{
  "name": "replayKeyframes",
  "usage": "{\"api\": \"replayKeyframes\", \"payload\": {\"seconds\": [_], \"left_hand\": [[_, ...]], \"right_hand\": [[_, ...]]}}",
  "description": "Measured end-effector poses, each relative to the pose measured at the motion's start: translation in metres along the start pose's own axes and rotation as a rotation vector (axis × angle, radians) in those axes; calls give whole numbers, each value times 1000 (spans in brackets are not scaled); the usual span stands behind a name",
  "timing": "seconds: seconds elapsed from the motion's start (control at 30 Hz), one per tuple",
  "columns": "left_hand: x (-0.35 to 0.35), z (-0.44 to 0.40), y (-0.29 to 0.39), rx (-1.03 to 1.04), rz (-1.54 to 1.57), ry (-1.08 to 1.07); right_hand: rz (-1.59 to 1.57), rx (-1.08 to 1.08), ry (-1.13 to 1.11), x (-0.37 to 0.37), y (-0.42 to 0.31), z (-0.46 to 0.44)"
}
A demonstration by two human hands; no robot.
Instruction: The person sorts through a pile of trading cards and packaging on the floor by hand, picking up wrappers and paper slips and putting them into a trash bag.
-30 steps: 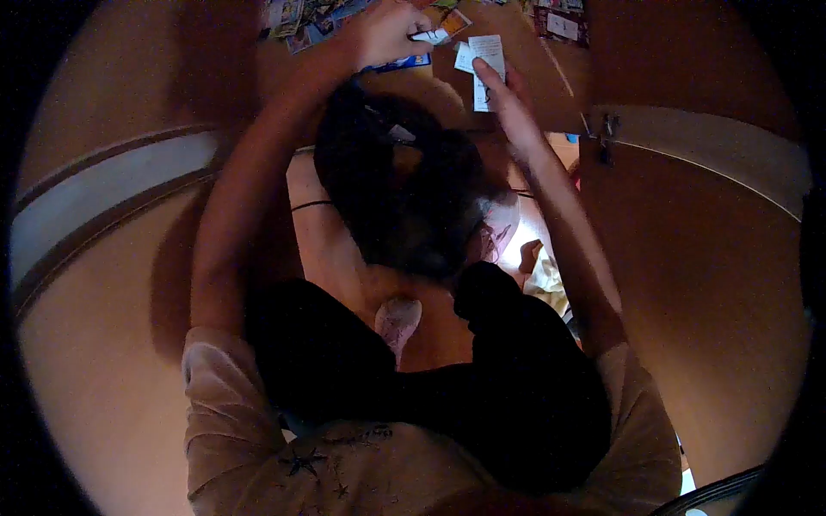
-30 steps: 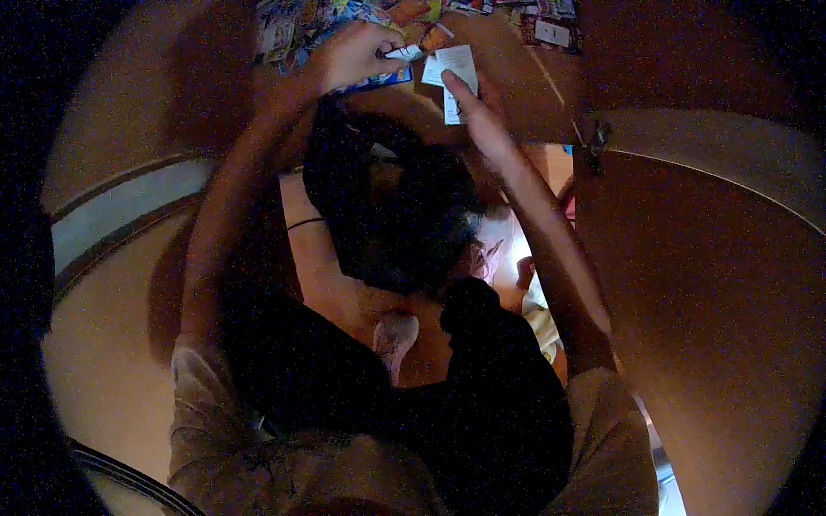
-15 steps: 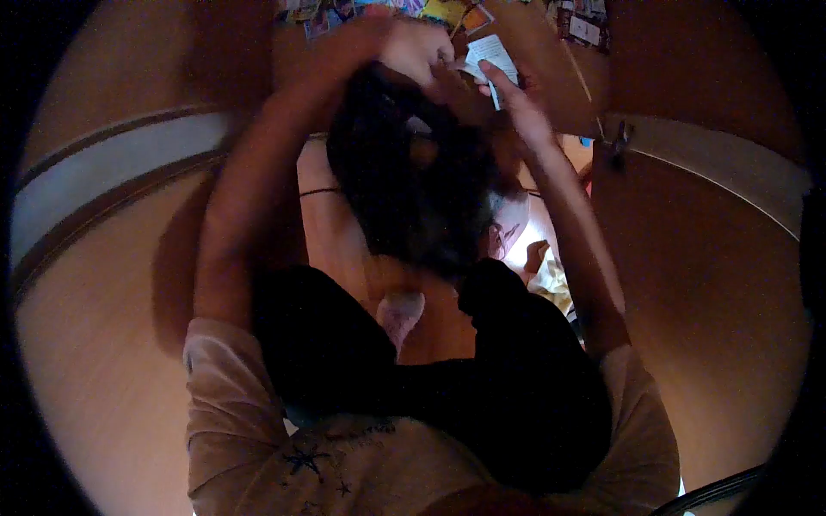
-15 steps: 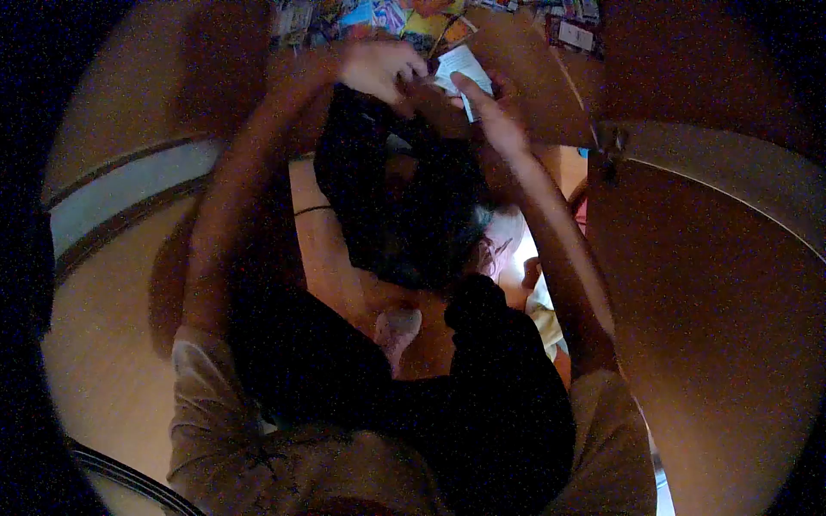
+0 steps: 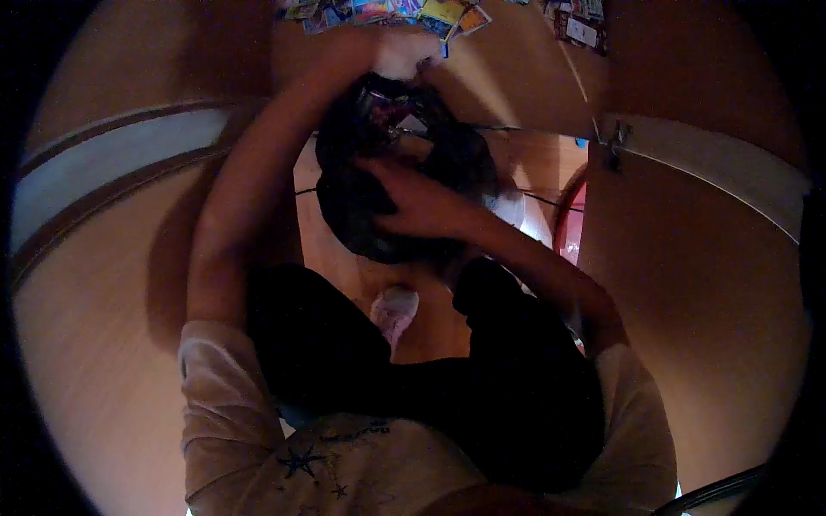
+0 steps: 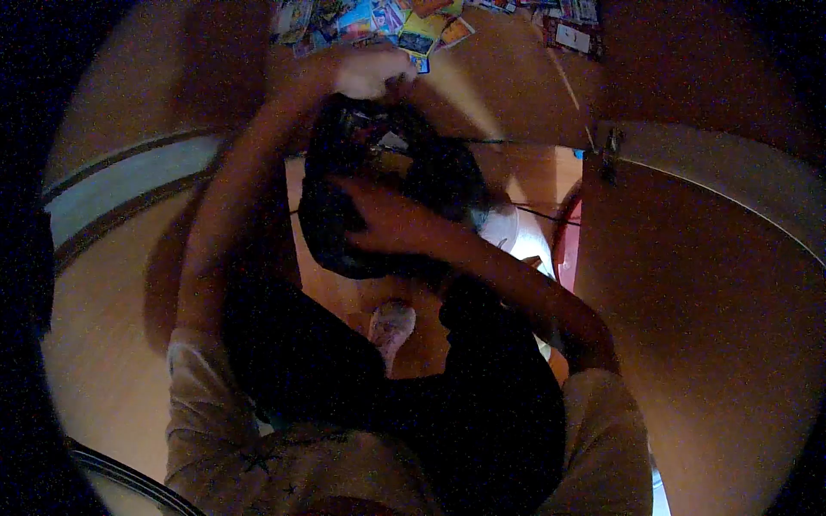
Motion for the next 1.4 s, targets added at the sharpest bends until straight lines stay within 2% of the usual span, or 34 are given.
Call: {"api": "replayKeyframes", "payload": {"seconds": [0.03,0.07,0.13,0.17,0.2,0.23,0.27,0.33,0.4,0.43,0.47,0.5,0.57,0.6,0.63,0.67,0.73,0.8,0.87,1.0,1.07,1.1,1.17,1.23,1.3,1.33,1.4], "left_hand": [[-4,-5,-6,5,-3,4],[-12,-11,-9,14,23,63],[-23,-15,-13,28,46,126],[-29,-12,-10,31,-22,222],[-34,-10,-8,34,-89,318],[-33,-11,-7,39,-91,322],[-30,-13,-7,25,-25,304],[-27,-14,-10,7,26,296],[-32,-8,-10,70,-22,428],[-43,-5,2,72,-32,435],[-51,-2,14,5,-68,353],[-59,1,24,-63,-103,272],[-31,-5,28,128,240,152],[-27,2,45,129,396,-177],[-25,12,63,77,513,-505],[2,8,65,89,435,-751],[-21,54,74,-73,257,-1001],[6,70,46,-107,197,-1025],[-11,126,50,-117,205,-1002],[-42,186,57,-137,237,-957],[-53,195,59,-151,251,-929],[-60,193,58,-148,254,-918],[-76,179,54,-152,268,-895],[-94,154,43,-169,292,-867],[-117,114,23,-198,328,-831],[-130,92,10,-227,356,-797],[-149,47,-34,-301,418,-710]], "right_hand": [[71,187,-10,-1,2,-4],[77,187,-7,-3,0,-11],[295,709,-732,8,12,-8],[131,617,-630,41,50,29],[152,476,-760,57,48,42],[160,327,-873,73,43,54],[353,117,-1207,68,-5,32],[411,100,-1155,66,-53,4],[469,82,-1102,69,-63,-11],[463,175,-940,67,-61,-21],[455,264,-775,61,-59,-29],[466,259,-772,56,-57,-34],[489,337,-859,47,-52,-41],[500,333,-855,50,-48,-41],[512,226,-960,61,-43,-36],[523,117,-1064,67,-46,-37],[523,163,-997,50,-83,-61],[515,213,-930,31,-107,-79],[610,621,-745,10,-112,-83],[666,691,-746,28,-75,-25],[558,430,-1106,49,-46,8],[563,440,-1102,41,-61,1],[376,586,-1125,5,-117,-41],[74,365,-495,-54,-150,-100],[49,169,-66,-119,-114,-132],[142,266,31,-156,-93,-146],[176,282,363,-237,-22,-171]]}}
Point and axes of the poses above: each hand's wrist, its own z-axis away from the middle knuckle, its own x-axis out of the palm, y = z × x, the point moved 3 cm from there along -z, towards the middle knuckle, and after that the axes turned 3 degrees about -z, right-handed, at the moved point
